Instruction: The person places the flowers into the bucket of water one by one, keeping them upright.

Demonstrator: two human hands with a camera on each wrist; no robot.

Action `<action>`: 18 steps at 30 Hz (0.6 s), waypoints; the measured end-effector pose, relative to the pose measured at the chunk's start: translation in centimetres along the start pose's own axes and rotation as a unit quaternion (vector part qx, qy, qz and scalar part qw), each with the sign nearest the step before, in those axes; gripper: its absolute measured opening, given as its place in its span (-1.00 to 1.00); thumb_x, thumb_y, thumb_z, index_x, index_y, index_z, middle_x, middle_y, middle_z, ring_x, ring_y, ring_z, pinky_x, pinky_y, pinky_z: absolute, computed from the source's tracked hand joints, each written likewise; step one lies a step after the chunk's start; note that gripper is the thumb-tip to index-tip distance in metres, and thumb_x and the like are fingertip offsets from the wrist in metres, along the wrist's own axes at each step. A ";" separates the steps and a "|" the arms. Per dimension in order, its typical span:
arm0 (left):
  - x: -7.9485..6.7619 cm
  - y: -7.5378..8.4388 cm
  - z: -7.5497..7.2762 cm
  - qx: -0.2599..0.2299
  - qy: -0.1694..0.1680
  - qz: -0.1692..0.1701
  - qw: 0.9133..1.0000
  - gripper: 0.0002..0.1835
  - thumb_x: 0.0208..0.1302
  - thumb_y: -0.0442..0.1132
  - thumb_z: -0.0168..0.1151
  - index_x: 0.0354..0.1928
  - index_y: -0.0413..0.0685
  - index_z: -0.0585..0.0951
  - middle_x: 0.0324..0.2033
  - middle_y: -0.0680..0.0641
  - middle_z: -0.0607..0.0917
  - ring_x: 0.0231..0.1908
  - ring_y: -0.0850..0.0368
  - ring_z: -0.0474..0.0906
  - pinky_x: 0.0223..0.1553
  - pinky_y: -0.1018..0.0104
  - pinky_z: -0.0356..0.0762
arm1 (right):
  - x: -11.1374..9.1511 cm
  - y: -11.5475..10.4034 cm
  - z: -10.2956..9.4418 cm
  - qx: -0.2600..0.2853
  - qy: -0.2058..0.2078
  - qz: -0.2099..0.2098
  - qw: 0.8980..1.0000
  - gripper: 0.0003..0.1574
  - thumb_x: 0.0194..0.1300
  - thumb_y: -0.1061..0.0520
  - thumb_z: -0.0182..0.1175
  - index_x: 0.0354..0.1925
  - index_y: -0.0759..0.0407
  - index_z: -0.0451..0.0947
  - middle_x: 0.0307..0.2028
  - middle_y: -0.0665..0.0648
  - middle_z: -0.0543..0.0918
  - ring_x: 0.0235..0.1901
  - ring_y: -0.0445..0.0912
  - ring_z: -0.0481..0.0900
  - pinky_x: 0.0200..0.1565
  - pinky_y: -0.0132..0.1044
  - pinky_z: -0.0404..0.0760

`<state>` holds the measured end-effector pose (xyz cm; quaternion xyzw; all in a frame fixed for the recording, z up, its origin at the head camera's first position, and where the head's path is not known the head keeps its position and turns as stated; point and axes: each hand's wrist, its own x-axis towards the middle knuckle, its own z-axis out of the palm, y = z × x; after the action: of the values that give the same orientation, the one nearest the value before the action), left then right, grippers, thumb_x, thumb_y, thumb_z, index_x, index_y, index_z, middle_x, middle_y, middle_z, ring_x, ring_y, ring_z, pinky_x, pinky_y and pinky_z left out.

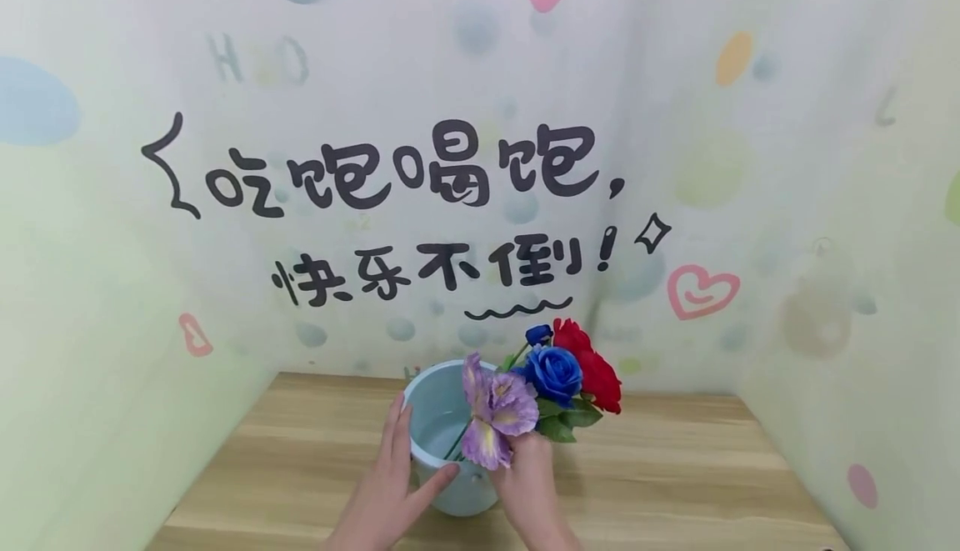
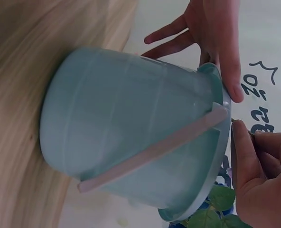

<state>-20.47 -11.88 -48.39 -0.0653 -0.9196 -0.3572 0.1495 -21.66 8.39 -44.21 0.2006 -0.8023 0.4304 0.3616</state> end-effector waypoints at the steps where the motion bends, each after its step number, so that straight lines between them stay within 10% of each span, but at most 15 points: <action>1: 0.0 0.0 0.0 0.001 0.001 0.002 1.000 0.27 0.29 0.57 0.16 0.72 -0.04 -0.13 0.69 -0.12 -0.09 0.08 -0.35 0.66 -0.07 -0.18 0.73 | -0.1 0.1 0.2 -0.008 0.009 -0.011 1.000 -0.73 0.10 0.27 0.58 -0.22 0.04 0.80 -0.32 0.00 0.81 -0.32 -0.12 0.76 -0.30 -0.22 0.73; 11: 0.1 0.2 -0.2 0.001 0.014 0.021 1.000 0.23 0.32 0.49 0.23 0.71 -0.09 -0.07 0.69 -0.09 -0.11 0.04 -0.37 0.67 -0.12 -0.19 0.74 | -0.3 0.3 0.9 -0.012 0.024 -0.049 0.998 -0.67 0.01 0.31 0.62 -0.22 0.08 0.79 -0.30 0.03 0.83 -0.29 -0.13 0.78 -0.28 -0.36 0.71; 18: 0.0 0.2 -0.1 -0.002 0.005 0.007 1.000 0.25 0.30 0.52 0.22 0.72 -0.06 -0.09 0.69 -0.10 -0.12 0.09 -0.38 0.65 -0.07 -0.21 0.73 | -0.8 -0.1 0.3 0.076 -0.013 0.074 0.994 -0.70 0.12 0.29 0.59 -0.18 0.09 0.75 -0.34 -0.01 0.77 -0.49 -0.32 0.63 -0.49 -0.42 0.63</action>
<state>-20.44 -11.86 -48.19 -0.0706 -0.9178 -0.3582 0.1563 -21.15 8.08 -44.88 0.1732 -0.7847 0.5129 0.3020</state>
